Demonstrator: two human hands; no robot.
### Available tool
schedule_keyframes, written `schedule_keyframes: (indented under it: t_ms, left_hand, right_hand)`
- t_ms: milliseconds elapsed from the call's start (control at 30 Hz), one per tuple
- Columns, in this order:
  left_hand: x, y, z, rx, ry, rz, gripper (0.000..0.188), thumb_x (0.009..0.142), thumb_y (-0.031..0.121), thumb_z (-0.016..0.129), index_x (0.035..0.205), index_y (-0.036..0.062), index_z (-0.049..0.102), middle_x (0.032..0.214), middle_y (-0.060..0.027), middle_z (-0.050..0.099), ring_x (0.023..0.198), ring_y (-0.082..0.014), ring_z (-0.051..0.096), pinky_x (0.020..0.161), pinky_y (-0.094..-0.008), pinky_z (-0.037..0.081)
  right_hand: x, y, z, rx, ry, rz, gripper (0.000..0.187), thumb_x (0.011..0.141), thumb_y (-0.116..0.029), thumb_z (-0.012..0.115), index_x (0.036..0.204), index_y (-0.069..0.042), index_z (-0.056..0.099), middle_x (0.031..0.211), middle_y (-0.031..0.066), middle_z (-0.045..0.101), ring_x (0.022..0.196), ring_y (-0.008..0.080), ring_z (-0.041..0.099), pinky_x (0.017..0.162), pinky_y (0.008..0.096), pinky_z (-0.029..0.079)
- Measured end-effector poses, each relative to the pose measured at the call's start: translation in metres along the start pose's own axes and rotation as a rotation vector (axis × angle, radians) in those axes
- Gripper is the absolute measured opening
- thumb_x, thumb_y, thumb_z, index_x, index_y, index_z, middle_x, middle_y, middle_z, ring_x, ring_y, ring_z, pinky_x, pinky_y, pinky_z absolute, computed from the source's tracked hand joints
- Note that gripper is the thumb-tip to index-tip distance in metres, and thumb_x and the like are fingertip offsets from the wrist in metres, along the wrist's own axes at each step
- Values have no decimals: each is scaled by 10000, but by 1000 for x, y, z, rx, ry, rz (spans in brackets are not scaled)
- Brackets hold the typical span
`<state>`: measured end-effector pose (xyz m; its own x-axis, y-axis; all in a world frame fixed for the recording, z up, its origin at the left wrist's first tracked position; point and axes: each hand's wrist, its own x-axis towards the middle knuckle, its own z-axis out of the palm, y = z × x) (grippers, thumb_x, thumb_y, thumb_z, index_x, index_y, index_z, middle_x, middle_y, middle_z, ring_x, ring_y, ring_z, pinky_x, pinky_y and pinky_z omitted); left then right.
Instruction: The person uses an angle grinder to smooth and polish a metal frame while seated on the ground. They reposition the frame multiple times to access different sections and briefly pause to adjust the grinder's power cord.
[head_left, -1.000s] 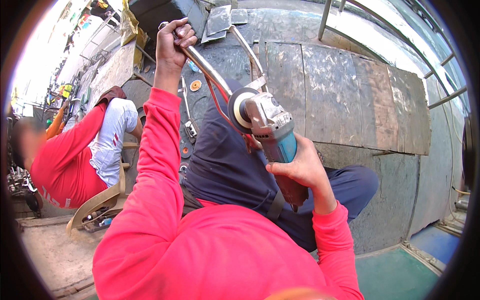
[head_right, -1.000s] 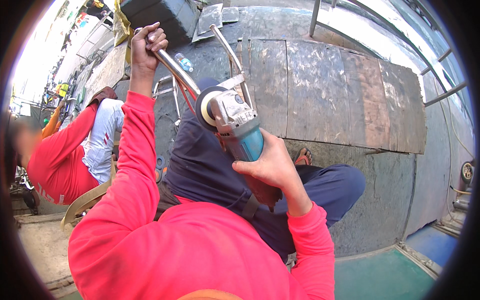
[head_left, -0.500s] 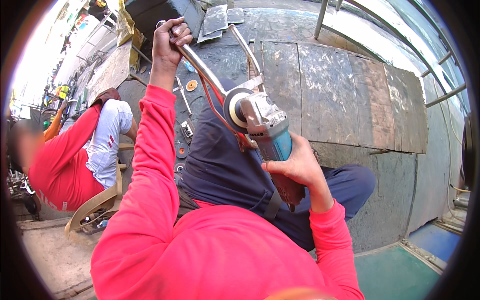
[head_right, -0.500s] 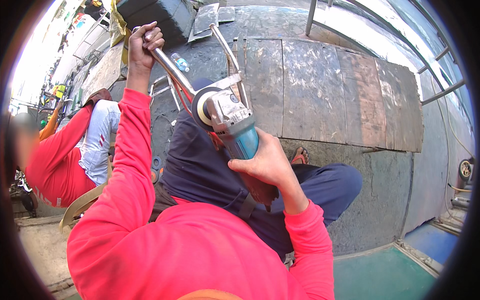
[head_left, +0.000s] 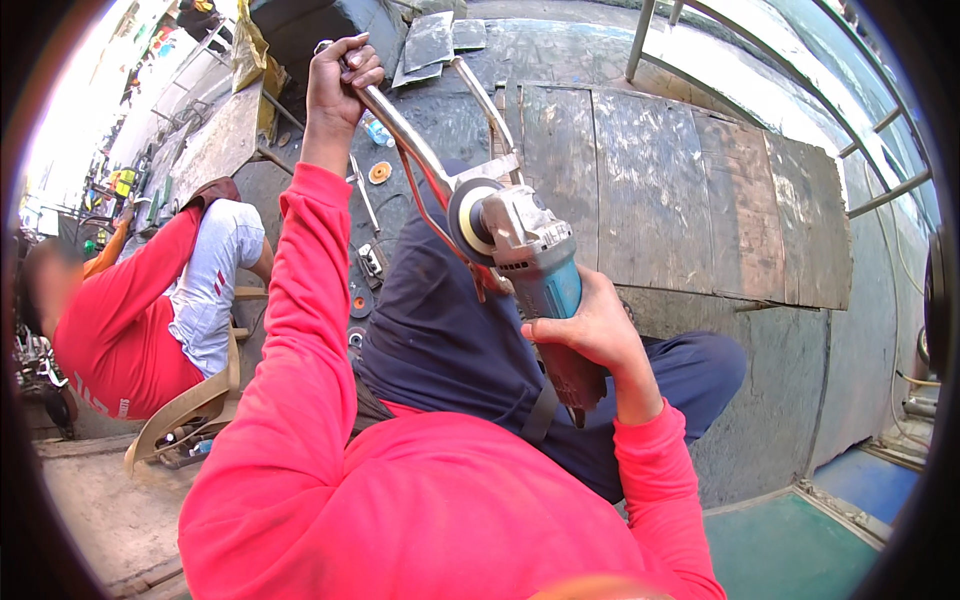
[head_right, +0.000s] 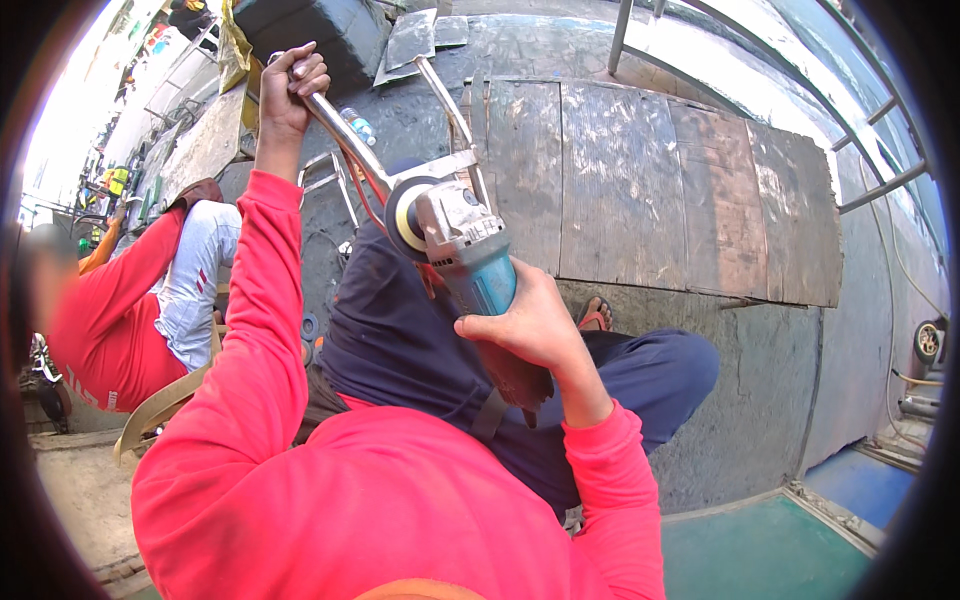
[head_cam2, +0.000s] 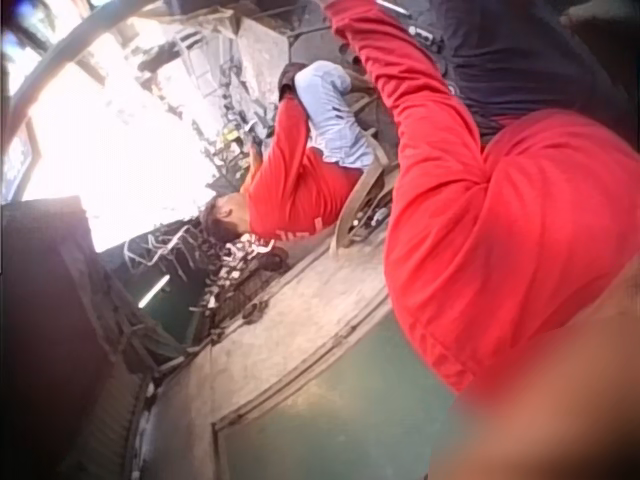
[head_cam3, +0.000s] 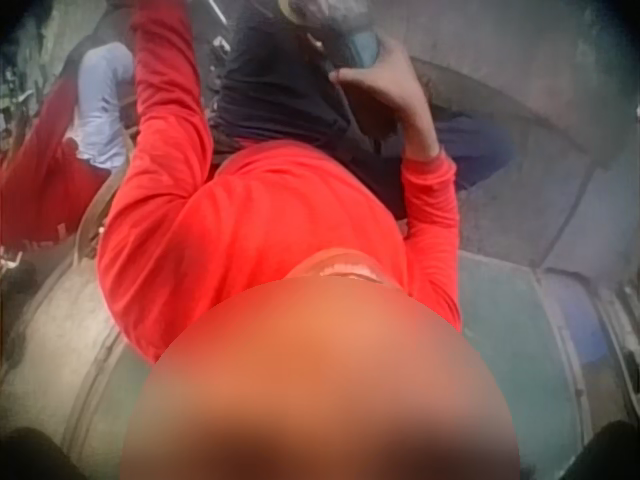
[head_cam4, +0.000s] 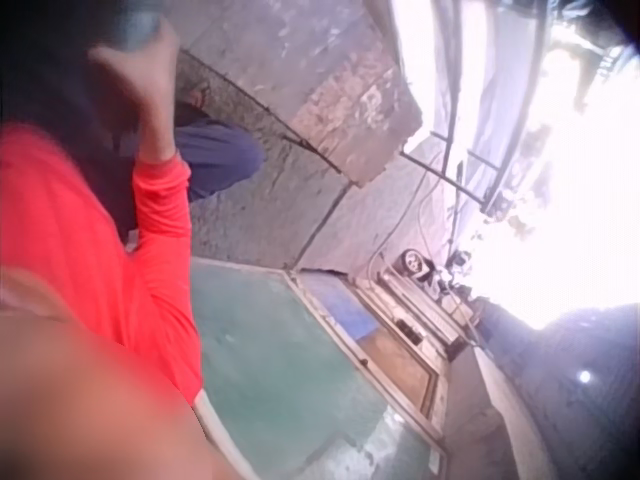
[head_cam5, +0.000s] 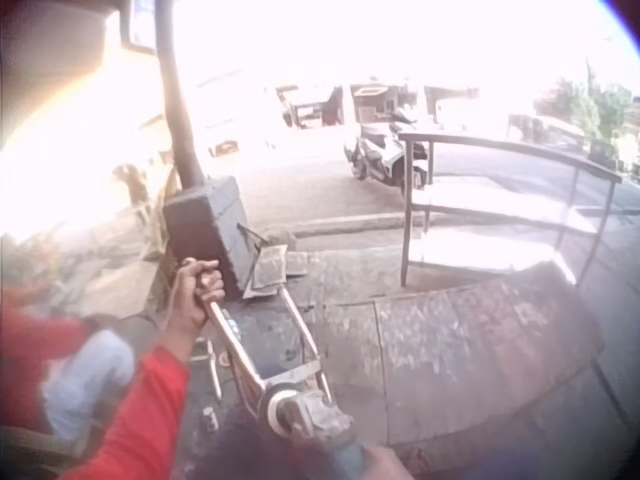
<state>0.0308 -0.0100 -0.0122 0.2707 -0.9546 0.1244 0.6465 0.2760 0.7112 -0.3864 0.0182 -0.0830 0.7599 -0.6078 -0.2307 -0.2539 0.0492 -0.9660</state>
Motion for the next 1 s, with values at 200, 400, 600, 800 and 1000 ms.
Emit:
schedule_keyframes:
  t_ms: [200,400,600,800,1000]
  left_hand:
    - [6,4,-18,-32,32,-22,236,932,36,525,703,58,470,539,6,423,400,-74,329,405,-217,321]
    - [12,1,-19,-7,76,3,266,923,33,543,679,76,445,537,8,424,397,-67,331,404,-217,317]
    - [21,-7,-2,-7,121,6,266,908,16,555,676,85,443,548,9,432,402,-64,353,412,-224,324]
    - [27,-15,16,58,206,78,257,906,8,549,681,81,448,559,4,428,413,-73,357,428,-243,331]
    - [34,-24,34,105,205,103,225,892,-2,552,705,70,448,569,0,411,418,-83,346,431,-254,327]
  right_hand:
    - [-3,2,-4,0,23,109,540,618,-165,842,1073,39,635,869,73,673,777,140,625,747,310,520]
    - [0,5,-3,50,67,34,578,612,-220,858,1083,40,648,924,126,708,841,183,672,801,341,539]
    - [2,4,-4,36,84,1,577,618,-209,853,1103,29,650,938,124,713,850,178,671,807,340,538]
    - [1,1,-11,56,108,-34,578,621,-196,851,1113,30,648,942,121,715,858,170,667,812,337,536]
    - [-1,1,-16,76,127,-41,575,623,-193,850,1109,36,646,947,123,712,857,168,664,813,337,535]
